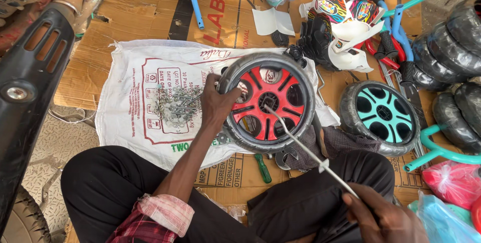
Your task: The person sits on the ground assembling small tricycle wheels onto red metal fork frames. They fit the wheel onto the fork axle, insert bolts, and tighten the hardware with a spanner and an L-shaped hex key, working on one wheel assembly at a time among piles of parts.
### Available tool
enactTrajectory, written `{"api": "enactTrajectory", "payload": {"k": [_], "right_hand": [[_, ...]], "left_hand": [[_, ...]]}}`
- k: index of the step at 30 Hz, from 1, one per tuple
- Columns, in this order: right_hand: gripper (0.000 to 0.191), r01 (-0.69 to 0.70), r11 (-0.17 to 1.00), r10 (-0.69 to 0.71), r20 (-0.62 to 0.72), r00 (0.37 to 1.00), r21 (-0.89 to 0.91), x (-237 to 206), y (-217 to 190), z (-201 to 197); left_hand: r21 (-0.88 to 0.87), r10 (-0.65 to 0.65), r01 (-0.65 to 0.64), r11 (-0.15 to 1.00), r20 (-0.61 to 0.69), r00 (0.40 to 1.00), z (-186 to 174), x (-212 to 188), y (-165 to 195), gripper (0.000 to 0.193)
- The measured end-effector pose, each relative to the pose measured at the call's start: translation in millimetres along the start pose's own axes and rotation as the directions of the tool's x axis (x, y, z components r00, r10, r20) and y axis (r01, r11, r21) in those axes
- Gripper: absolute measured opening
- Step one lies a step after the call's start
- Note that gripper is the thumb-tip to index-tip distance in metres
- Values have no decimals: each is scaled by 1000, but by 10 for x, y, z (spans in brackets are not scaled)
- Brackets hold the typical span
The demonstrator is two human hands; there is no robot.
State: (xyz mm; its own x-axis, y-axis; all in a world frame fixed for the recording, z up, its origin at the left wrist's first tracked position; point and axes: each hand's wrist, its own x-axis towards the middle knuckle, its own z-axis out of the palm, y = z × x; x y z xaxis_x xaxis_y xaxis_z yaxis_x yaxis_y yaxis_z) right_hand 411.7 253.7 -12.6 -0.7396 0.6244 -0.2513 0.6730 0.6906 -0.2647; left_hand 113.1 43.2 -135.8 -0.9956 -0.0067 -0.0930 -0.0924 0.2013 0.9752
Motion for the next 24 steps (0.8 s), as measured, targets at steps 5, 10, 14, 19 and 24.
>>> {"api": "enactTrajectory", "payload": {"k": [5,10,14,19,24], "right_hand": [[30,-80,972,66,72,995,219,8,323,109],[28,-50,902,-13,142,990,429,142,542,227],[27,-30,895,-28,122,992,445,125,445,207],[31,215,832,-253,3,968,511,145,-90,46],[36,333,937,-318,-136,938,108,72,-761,-73]], "left_hand": [[-146,222,-222,964,-14,975,-111,-127,272,54],[-46,534,-544,838,-134,834,-311,-182,385,61],[-112,449,-472,874,-182,875,-480,-119,361,60],[-314,264,-303,900,-162,951,-579,-90,350,61],[-246,408,-418,875,-93,908,-609,-165,422,64]]}}
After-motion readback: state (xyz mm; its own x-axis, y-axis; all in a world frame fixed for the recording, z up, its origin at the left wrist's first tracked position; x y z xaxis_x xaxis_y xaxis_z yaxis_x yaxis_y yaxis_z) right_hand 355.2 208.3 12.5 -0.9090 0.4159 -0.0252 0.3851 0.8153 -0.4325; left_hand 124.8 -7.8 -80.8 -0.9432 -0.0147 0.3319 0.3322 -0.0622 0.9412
